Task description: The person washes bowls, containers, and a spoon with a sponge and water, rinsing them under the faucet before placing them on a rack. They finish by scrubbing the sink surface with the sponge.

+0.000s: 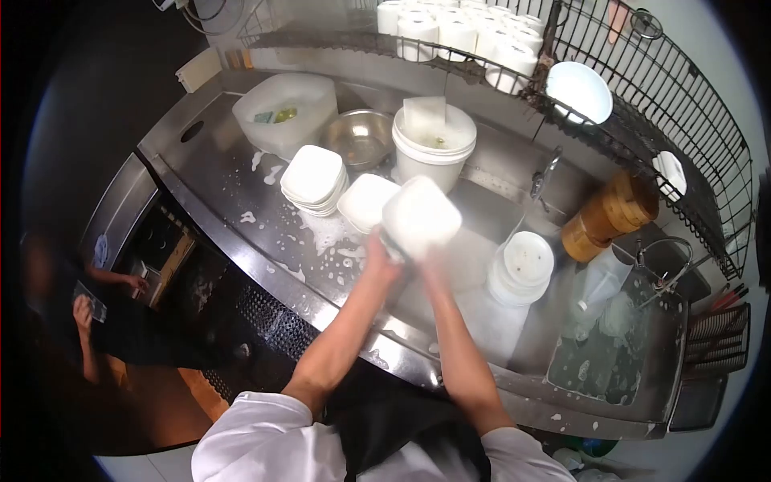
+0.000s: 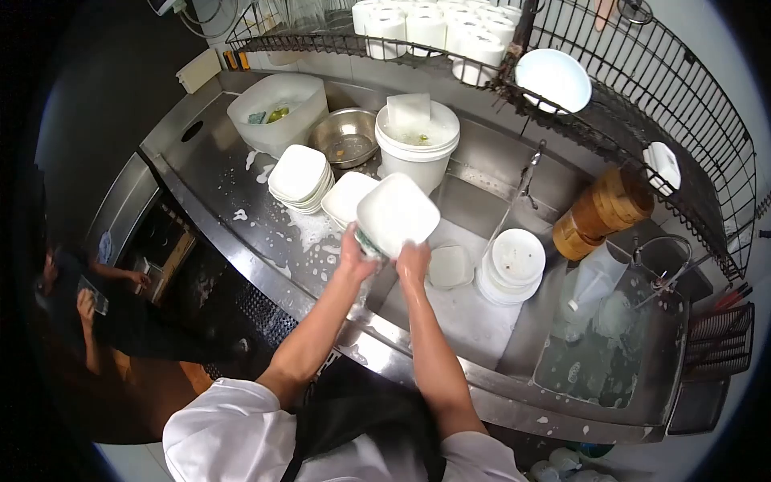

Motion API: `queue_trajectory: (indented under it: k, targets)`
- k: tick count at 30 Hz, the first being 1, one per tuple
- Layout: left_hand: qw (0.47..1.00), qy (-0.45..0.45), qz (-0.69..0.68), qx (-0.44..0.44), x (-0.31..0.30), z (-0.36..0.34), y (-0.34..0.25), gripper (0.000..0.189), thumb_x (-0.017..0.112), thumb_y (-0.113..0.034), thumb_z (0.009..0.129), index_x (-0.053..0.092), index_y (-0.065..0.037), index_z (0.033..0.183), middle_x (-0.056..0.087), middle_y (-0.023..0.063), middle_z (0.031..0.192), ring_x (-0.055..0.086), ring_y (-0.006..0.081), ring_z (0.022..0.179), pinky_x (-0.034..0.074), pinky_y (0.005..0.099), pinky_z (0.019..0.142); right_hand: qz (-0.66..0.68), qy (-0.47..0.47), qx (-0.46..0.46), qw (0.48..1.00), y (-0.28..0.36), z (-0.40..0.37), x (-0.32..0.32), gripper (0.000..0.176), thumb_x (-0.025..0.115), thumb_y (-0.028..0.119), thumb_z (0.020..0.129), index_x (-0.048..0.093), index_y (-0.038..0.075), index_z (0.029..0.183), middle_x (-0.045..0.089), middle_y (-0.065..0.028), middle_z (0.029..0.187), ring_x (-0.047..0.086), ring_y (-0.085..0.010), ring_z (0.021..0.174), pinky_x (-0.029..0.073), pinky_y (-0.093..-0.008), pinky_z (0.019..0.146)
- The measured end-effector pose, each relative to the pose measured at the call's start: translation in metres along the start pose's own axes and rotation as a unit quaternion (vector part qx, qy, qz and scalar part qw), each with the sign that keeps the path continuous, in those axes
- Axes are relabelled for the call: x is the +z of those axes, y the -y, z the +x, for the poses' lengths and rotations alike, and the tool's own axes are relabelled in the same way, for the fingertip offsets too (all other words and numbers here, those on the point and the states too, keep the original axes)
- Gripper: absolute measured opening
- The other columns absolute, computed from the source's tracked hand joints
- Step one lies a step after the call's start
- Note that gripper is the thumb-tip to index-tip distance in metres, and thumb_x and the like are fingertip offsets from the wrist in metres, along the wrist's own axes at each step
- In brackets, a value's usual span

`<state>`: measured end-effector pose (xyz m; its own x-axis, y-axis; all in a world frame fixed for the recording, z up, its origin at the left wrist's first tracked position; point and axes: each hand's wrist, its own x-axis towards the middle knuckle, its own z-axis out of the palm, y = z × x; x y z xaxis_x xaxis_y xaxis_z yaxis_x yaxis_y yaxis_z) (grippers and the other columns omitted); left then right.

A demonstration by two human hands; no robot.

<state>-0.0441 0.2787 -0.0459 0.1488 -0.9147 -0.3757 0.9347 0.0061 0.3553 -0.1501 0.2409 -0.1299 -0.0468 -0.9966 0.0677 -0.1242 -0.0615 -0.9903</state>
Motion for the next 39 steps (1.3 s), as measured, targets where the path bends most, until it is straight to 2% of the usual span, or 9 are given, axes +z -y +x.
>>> queue_trajectory:
  k: [4,10,19,23,26,27,30,33,39]
  targets:
    - [0.934,-0.069,0.245,0.252,-0.007,0.014,-0.079,0.039,0.042,-0.034,0.089,0.051,-0.003,0.111,0.058,0.0086,0.105,0.058,0.0206,0.092,0.048,0.0344,0.076,-0.004,0.022,0.112,0.993,0.063,0.025,0.023,0.027,0.041,0.004,0.074,0.055,-0.014,0.09,0.061,-0.0217,0.07,0.061,-0.0239,0.053,0.048,-0.035,0.046]
    - [0.817,0.057,0.482,0.313,0.097,0.068,-0.126,0.036,0.053,-0.028,0.079,0.05,-0.006,0.107,0.054,0.0058,0.085,0.054,0.0158,0.081,0.044,0.0303,0.069,-0.347,0.147,-0.059,0.924,-0.003,0.062,0.083,0.026,0.053,0.016,0.074,0.059,-0.006,0.085,0.061,-0.0239,0.081,0.062,-0.0339,0.074,0.049,-0.0424,0.066]
    - [0.382,0.136,0.773,0.488,0.159,0.209,-0.054,0.044,0.057,-0.026,0.076,0.046,-0.008,0.116,0.059,0.0208,0.098,0.056,0.0381,0.091,0.044,0.0429,0.08,-0.152,0.0,0.071,0.986,0.035,0.029,0.105,0.05,0.055,0.037,0.083,0.047,0.0,0.114,0.054,-0.0255,0.105,0.052,-0.0395,0.099,0.04,-0.0431,0.088]
    - [0.295,0.048,0.922,0.244,0.145,0.254,-0.049,0.059,0.059,-0.039,0.074,0.048,-0.005,0.121,0.057,0.0215,0.111,0.053,0.035,0.105,0.042,0.0402,0.088,-0.099,-0.182,-0.017,0.978,-0.031,0.032,0.06,0.031,0.058,0.022,0.082,0.047,0.006,0.105,0.061,-0.0141,0.073,0.06,-0.0242,0.057,0.049,-0.0353,0.049]
    - [0.172,0.235,0.95,0.112,0.132,0.295,-0.059,0.057,0.054,-0.045,0.076,0.054,-0.002,0.112,0.06,0.022,0.104,0.056,0.0353,0.099,0.043,0.0406,0.085,-0.471,-0.114,0.017,0.874,-0.315,0.045,0.007,0.031,0.057,0.022,0.081,0.051,0.001,0.103,0.062,-0.018,0.088,0.06,-0.0325,0.085,0.047,-0.0423,0.078]
    - [0.301,0.196,0.932,0.044,0.161,0.234,-0.048,0.059,0.054,-0.047,0.075,0.055,-0.001,0.112,0.06,0.0209,0.106,0.057,0.0328,0.099,0.043,0.0383,0.085,-0.359,-0.361,0.128,0.851,-0.339,0.035,-0.017,0.038,0.06,0.023,0.079,0.051,-0.003,0.106,0.062,-0.0202,0.089,0.057,-0.0327,0.093,0.044,-0.0423,0.083]
    - [0.235,0.193,0.952,0.032,0.149,0.27,-0.049,0.061,0.056,-0.047,0.073,0.056,-0.001,0.113,0.059,0.0214,0.106,0.057,0.031,0.099,0.042,0.0364,0.085,-0.052,-0.293,0.476,0.828,-0.184,0.017,-0.101,0.043,0.063,0.028,0.076,0.052,-0.006,0.1,0.061,-0.0226,0.088,0.061,-0.0356,0.082,0.05,-0.0393,0.074]
    - [0.255,0.127,0.955,0.081,0.156,0.255,-0.043,0.058,0.058,-0.044,0.072,0.056,-0.005,0.114,0.059,0.0232,0.107,0.057,0.0316,0.099,0.042,0.0365,0.086,0.085,-0.181,0.462,0.864,-0.202,0.029,-0.108,0.038,0.06,0.019,0.076,0.048,-0.006,0.102,0.061,-0.0248,0.086,0.061,-0.0381,0.078,0.051,-0.0397,0.072]
    - [0.3,0.105,0.917,0.24,0.155,0.246,-0.036,0.051,0.057,-0.036,0.075,0.054,-0.007,0.118,0.062,0.0228,0.096,0.06,0.0332,0.09,0.044,0.0369,0.082,-0.34,-0.087,0.245,0.904,-0.214,0.056,-0.115,0.035,0.05,0.008,0.075,0.049,-0.005,0.107,0.061,-0.0265,0.088,0.06,-0.0385,0.087,0.049,-0.0429,0.077]
